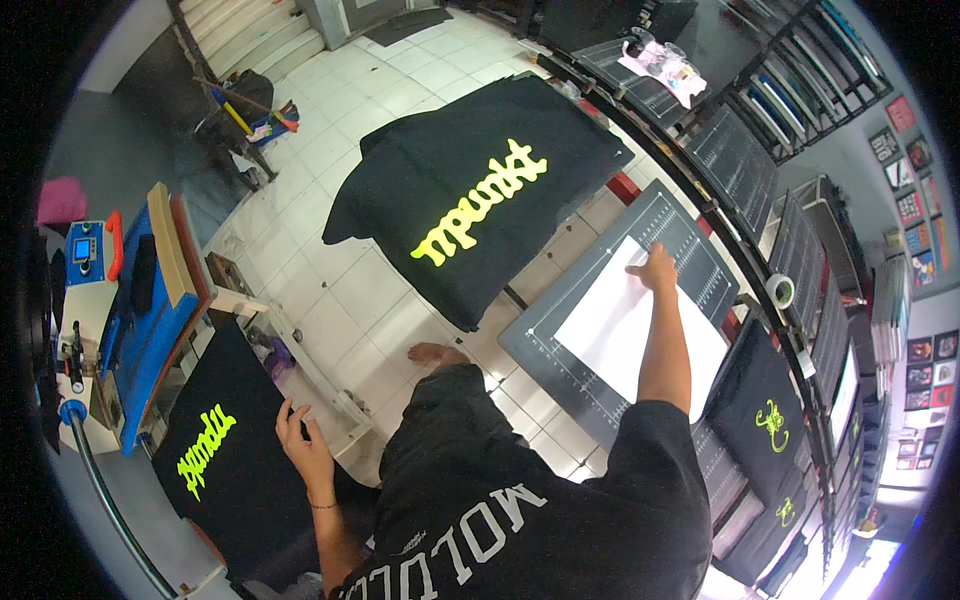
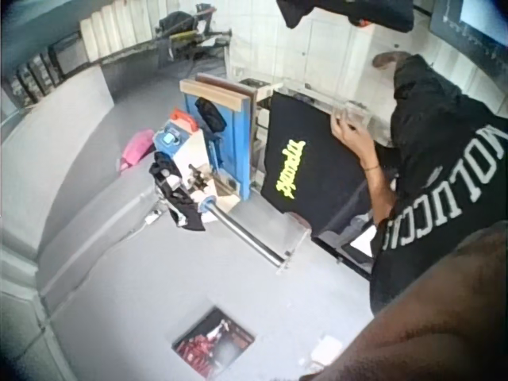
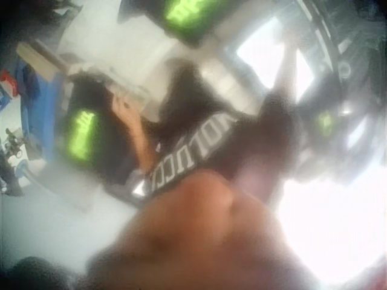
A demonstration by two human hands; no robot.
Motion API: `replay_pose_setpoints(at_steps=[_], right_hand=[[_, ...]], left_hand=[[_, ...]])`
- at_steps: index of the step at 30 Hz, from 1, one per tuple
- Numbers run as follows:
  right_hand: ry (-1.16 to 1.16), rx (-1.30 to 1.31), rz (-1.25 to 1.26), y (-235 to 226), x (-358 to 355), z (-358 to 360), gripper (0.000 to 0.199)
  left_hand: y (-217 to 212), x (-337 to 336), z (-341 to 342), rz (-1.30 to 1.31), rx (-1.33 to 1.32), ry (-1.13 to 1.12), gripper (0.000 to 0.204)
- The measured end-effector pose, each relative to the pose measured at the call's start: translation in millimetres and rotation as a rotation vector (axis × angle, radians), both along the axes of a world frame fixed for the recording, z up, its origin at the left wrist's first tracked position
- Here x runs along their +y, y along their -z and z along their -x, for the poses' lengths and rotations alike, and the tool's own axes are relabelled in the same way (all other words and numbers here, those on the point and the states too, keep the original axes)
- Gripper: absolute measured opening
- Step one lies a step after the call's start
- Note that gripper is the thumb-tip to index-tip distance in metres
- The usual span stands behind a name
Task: The person prepares t-shirts for screen printing by smoothing them onto pallets and applying transfer paper using a heat press machine.
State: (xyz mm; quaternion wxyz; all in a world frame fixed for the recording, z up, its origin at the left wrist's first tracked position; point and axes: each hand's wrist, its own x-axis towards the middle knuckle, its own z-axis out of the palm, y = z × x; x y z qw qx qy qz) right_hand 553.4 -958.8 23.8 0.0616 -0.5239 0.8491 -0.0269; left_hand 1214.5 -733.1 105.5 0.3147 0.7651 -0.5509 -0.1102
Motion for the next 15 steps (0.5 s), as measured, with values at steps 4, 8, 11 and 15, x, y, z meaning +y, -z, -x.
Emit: replay_pose_setpoints(at_steps=[4,8,11,15], right_hand=[[-0.083,-0.112,-0.181,-1,-21,34,0.078],[-0.274,-0.221,-0.225,-6,-26,28,0.043],[-0.473,-0.264,-0.301,-46,-39,-13,0.033],[-0.809,-0.364,-0.370,-191,-42,-194,0.028]], left_hand=[[-3,18,-7,-0.036,-0.023,-0.099,0.018],[-4,27,0,-0.033,0.005,-0.135,0.017],[-4,23,12,-0.045,0.112,-0.093,0.018],[-23,-8,51,-0.062,0.632,0.102,0.026]])
